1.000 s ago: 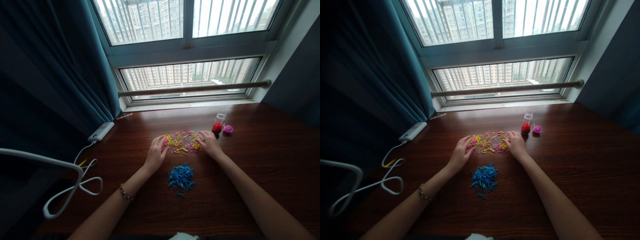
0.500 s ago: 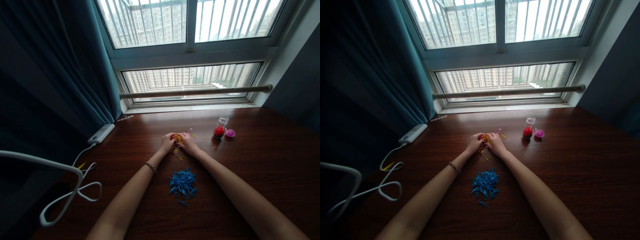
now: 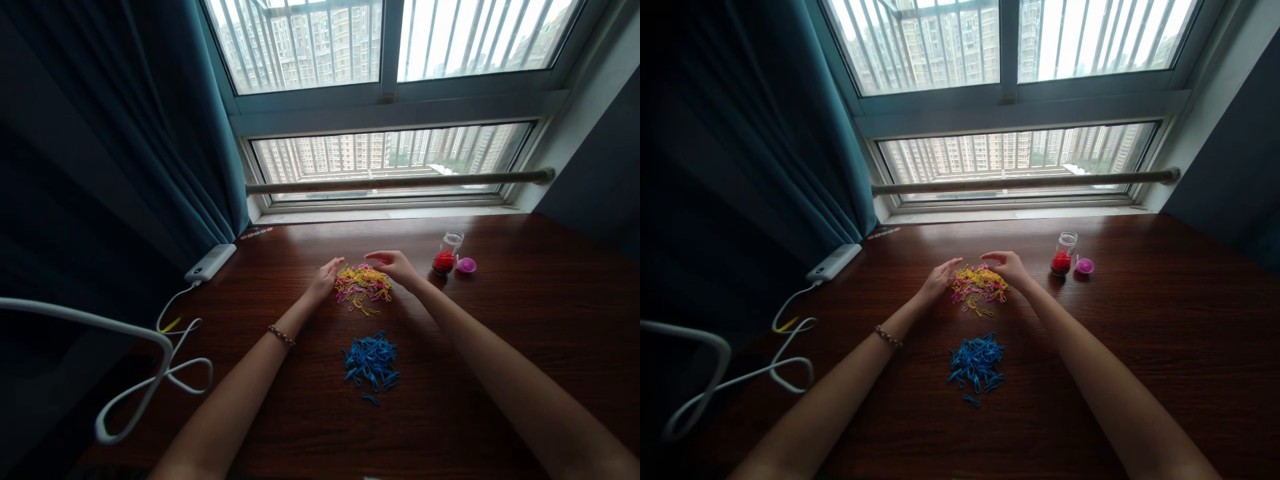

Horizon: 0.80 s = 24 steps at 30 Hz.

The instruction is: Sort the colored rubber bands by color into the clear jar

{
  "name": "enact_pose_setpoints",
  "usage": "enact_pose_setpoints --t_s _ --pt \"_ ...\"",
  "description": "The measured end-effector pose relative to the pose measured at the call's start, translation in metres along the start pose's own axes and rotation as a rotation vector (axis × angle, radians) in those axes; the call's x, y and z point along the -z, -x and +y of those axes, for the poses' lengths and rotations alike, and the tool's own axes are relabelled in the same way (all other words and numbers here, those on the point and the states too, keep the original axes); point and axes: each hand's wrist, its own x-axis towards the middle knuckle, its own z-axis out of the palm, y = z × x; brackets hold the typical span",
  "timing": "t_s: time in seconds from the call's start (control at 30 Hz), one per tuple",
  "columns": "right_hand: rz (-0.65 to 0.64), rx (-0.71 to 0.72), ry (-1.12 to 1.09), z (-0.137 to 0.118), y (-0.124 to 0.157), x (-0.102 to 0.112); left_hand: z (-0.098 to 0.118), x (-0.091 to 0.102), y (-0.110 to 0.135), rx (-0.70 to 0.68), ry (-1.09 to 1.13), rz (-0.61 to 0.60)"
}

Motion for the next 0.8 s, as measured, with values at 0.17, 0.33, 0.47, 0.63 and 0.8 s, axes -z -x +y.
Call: enact_pose_setpoints --t_s 0.17,0.33,0.47,0.63,0.8 --pt "0.157 -0.057 0.130 0.000 0.062 0.000 0.010 0.006 0.041 -0.025 -0.146 0.127" --pt "-0.048 -0.050 0.142 -0.013 0.111 -0.017 0.041 -0.001 0.074 0.040 -0.203 -0.016" --pt "-0.210 0.001 0.200 -0.028 0.119 -0.023 0.059 -0.012 0.093 -0.004 -0.304 -0.204" --pt "-0.363 0.074 0.241 -0.034 0.124 -0.025 0.063 -0.023 0.115 -0.023 -0.310 -0.254" --pt "-0.368 0.023 0.132 -0.031 0.119 -0.021 0.062 -0.027 0.119 -0.042 -0.196 -0.304"
